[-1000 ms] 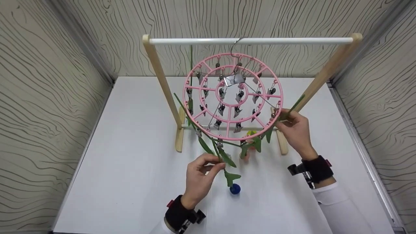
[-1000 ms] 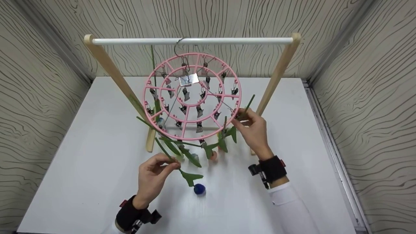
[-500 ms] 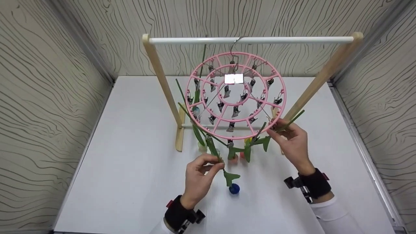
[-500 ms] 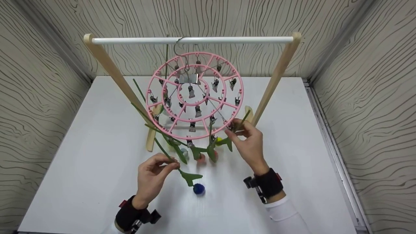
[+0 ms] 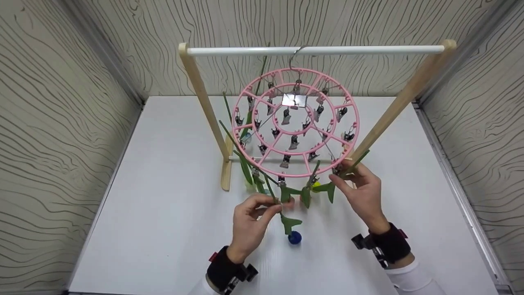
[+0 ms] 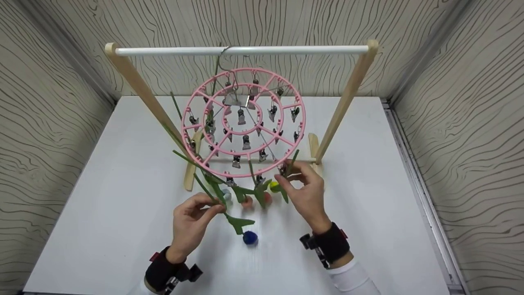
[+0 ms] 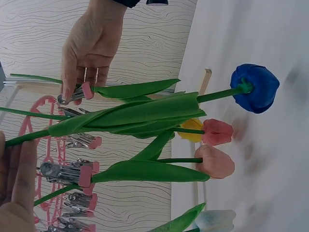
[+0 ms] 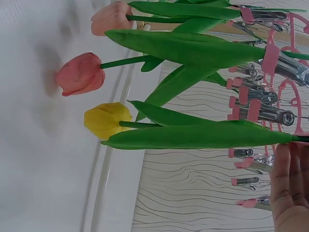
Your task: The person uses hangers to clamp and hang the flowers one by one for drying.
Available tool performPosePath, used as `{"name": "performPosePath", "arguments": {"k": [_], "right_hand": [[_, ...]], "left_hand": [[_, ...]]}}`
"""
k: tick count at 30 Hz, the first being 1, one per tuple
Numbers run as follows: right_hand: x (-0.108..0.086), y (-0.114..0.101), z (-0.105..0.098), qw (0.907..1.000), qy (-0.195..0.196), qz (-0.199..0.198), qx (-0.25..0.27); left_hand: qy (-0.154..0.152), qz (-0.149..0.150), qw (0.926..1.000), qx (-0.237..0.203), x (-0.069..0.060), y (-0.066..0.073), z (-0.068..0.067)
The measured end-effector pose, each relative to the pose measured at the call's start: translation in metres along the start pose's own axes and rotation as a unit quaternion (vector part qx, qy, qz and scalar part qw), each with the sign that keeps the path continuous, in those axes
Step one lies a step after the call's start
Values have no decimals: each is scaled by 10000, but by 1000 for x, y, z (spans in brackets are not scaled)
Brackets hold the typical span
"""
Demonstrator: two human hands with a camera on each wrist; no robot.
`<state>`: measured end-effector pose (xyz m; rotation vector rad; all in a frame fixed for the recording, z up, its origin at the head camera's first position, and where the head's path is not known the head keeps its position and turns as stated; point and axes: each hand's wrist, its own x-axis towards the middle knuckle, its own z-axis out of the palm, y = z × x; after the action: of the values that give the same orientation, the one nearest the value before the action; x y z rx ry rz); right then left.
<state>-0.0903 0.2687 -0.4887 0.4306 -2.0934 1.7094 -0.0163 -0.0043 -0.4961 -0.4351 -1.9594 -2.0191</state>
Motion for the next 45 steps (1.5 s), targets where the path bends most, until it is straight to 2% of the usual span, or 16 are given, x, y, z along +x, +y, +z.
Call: {"name": "performPosePath", "arguments": {"k": [10, 14, 17, 20, 22, 24, 27, 29, 30, 36, 45], "right_hand": [[-8, -3, 8, 9989, -161, -18, 434], [-9, -1, 8, 9948, -191, -1, 997], [-5, 2, 5, 9885, 394, -14, 1462], [6, 5, 0, 9855, 1249, -17, 1149], [18, 8, -3, 9860, 1526, 16, 669], [36, 14, -8, 9917, 1251, 190, 249], [66, 22, -14, 9972, 510, 539, 131], [84, 28, -17, 9965, 111, 811, 163], [90, 30, -18, 9956, 31, 913, 218], [105, 37, -21, 9933, -130, 1145, 88], [100, 36, -26, 9957, -81, 870, -295]], "left_hand": [[-17, 53, 10000, -54, 1, 3, -2], [-33, 24, 10000, -90, 1, 3, -2], [-39, -10, 10000, -87, 1, 3, -1], [-64, -13, 9999, -84, 2, 2, -1], [-73, 33, 9999, -84, 2, 1, -1], [-92, 88, 9999, -97, 2, 0, -1], [-112, 138, 9998, -118, 2, 0, -1], [-119, 129, 9998, -124, 1, 0, -1], [-127, 122, 9998, -125, 1, 0, -1], [-125, 99, 9998, -137, 0, -2, -1], [-106, 42, 9999, -128, 2, 2, 0]]}}
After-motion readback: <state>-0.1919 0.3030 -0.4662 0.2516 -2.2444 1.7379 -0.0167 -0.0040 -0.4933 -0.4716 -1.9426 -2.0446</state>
